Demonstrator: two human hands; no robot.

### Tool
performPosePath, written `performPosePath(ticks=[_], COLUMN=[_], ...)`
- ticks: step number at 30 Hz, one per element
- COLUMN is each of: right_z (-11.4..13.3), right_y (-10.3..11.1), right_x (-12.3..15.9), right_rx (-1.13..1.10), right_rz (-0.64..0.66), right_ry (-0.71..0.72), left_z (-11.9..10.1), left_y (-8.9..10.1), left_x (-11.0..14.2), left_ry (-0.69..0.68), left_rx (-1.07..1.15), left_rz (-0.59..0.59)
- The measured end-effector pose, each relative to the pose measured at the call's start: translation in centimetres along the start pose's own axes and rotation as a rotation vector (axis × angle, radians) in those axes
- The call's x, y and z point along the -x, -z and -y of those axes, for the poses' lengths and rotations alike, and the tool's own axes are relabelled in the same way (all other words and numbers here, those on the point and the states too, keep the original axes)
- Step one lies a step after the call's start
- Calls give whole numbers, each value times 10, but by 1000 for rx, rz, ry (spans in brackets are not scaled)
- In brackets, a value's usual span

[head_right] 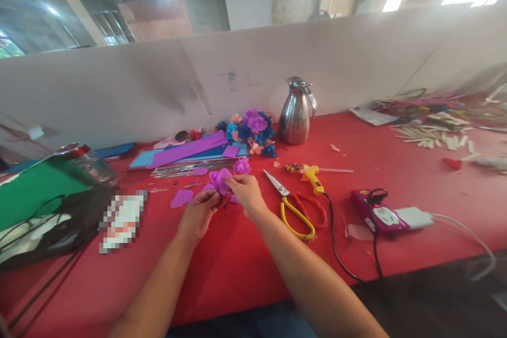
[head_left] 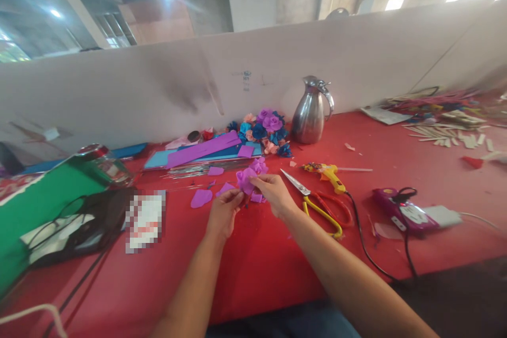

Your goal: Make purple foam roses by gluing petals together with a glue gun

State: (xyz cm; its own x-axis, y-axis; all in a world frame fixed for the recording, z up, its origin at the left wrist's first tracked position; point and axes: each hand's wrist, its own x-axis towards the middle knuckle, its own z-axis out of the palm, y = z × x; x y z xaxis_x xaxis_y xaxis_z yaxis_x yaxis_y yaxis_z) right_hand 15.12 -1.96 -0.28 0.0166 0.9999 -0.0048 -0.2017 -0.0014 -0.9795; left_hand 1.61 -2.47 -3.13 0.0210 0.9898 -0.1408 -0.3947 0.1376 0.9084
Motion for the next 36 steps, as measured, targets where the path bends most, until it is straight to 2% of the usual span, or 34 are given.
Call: performPosePath(ticks=[7, 19, 36], right_z=[2, 3, 1], right_y=[0, -3, -3], right_x=[2, 3, 1], right_rx=[-22, -108, -72], right_rz=[26, 89, 65], right_ry=[-12, -24, -1], left_z=[2, 1, 4], left_y=[2, 0, 4], left_x=[-2, 0, -3], left_ry=[15, 0, -76], left_rx=[39, -26, -84], left_rz=[-11, 19, -13])
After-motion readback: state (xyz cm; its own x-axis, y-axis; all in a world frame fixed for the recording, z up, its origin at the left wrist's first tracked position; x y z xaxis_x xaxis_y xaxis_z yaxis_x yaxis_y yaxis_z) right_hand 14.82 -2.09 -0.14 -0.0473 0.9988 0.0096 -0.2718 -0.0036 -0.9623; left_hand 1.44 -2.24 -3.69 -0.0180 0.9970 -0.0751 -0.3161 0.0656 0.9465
